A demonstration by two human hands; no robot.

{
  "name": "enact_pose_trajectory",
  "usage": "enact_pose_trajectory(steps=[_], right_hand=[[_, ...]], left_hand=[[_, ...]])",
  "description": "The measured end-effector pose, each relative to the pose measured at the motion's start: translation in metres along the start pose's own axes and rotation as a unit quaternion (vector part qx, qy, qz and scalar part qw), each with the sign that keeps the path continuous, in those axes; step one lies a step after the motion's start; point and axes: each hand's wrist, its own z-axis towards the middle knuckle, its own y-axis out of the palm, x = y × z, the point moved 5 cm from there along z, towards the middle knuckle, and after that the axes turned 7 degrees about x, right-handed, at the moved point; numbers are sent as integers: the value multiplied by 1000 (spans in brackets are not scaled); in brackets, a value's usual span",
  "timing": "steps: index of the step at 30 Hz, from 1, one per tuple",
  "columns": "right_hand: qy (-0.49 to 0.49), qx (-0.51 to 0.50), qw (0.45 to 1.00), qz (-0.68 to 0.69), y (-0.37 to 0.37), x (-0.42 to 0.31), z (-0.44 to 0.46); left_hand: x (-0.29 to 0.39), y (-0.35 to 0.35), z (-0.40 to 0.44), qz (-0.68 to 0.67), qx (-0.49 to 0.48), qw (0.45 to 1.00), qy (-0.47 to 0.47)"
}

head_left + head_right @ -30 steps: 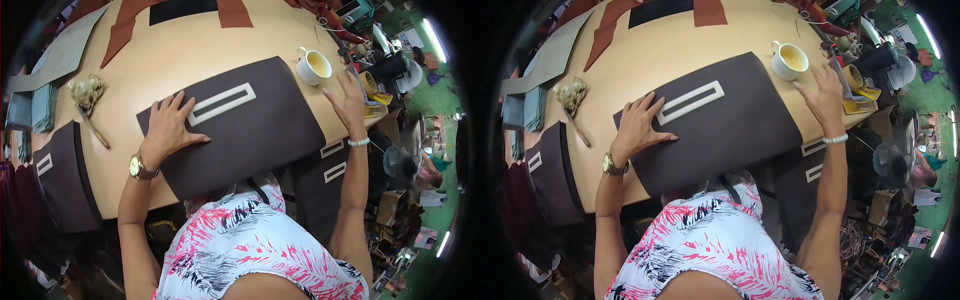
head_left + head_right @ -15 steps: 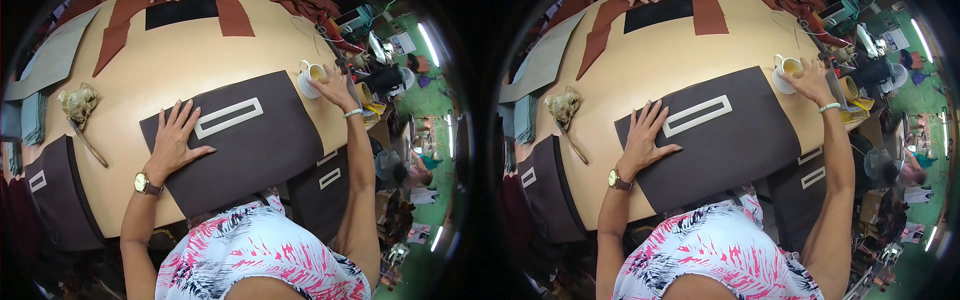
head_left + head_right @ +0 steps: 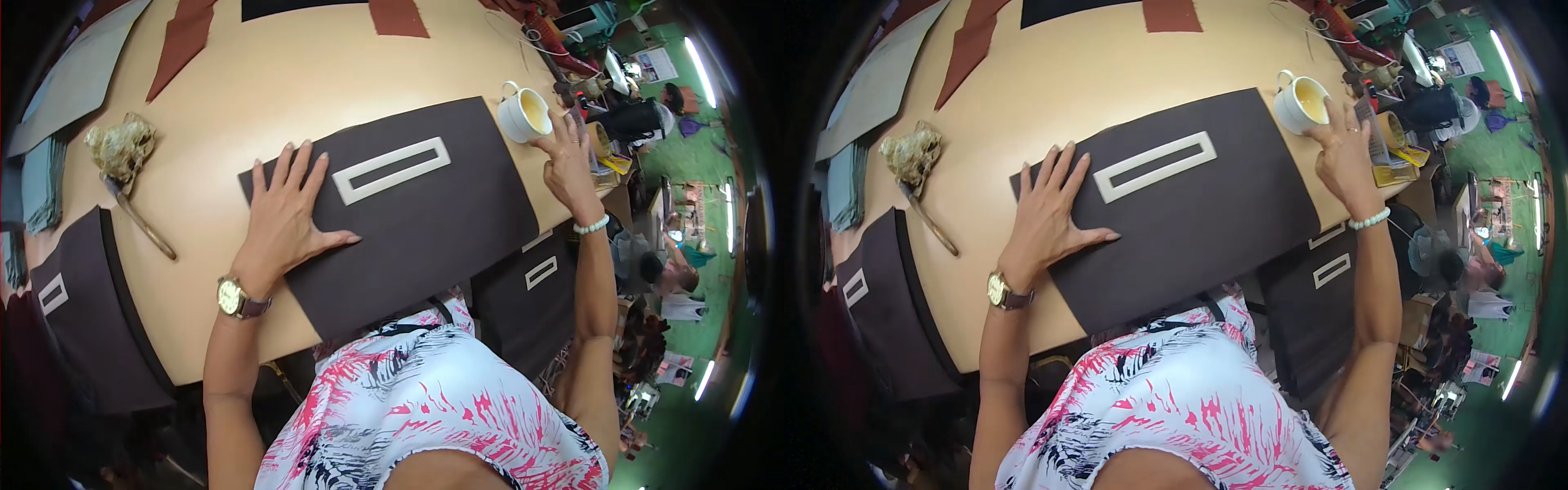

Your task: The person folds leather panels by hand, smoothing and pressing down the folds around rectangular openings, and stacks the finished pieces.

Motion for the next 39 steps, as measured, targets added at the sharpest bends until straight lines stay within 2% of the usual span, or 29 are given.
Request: enact_pose_trajectory(steps=[2, 4, 7, 10, 13, 16, 19, 23, 26, 32, 39], right_hand=[[-54, 48, 995, 69, -17, -44, 0], [-77, 71, 971, 214, -32, -87, -3], [-5, 18, 930, 368, -2, -116, -12], [16, -14, 889, 457, 36, -117, -13], [23, -41, 957, 285, 45, -124, -20], [14, -6, 993, 121, 37, -128, -15], [1, -5, 1000, -11, 33, -132, -10], [-19, -13, 993, -117, 29, -141, -19], [-50, -16, 996, -73, 22, -147, -31], [-30, -20, 990, -137, 37, -133, -8], [-88, -57, 976, -188, 36, -134, -8]], left_hand=[[1, 4, 1, -7, 19, 1000, 10], [0, 8, 1, -20, 26, 999, 15], [1, 10, 1, -20, 20, 999, 16], [1, 9, 2, -4, -5, 1000, 6], [1, 9, 3, 0, -9, 1000, 3], [2, 9, 3, 4, -13, 1000, 7], [2, 10, 3, 8, -13, 1000, 15], [2, 9, 3, 3, 3, 1000, 24], [2, 10, 4, -1, 12, 999, 31], [5, 10, 3, 5, 10, 999, 37], [1, 7, 3, -2, -3, 999, 40]])
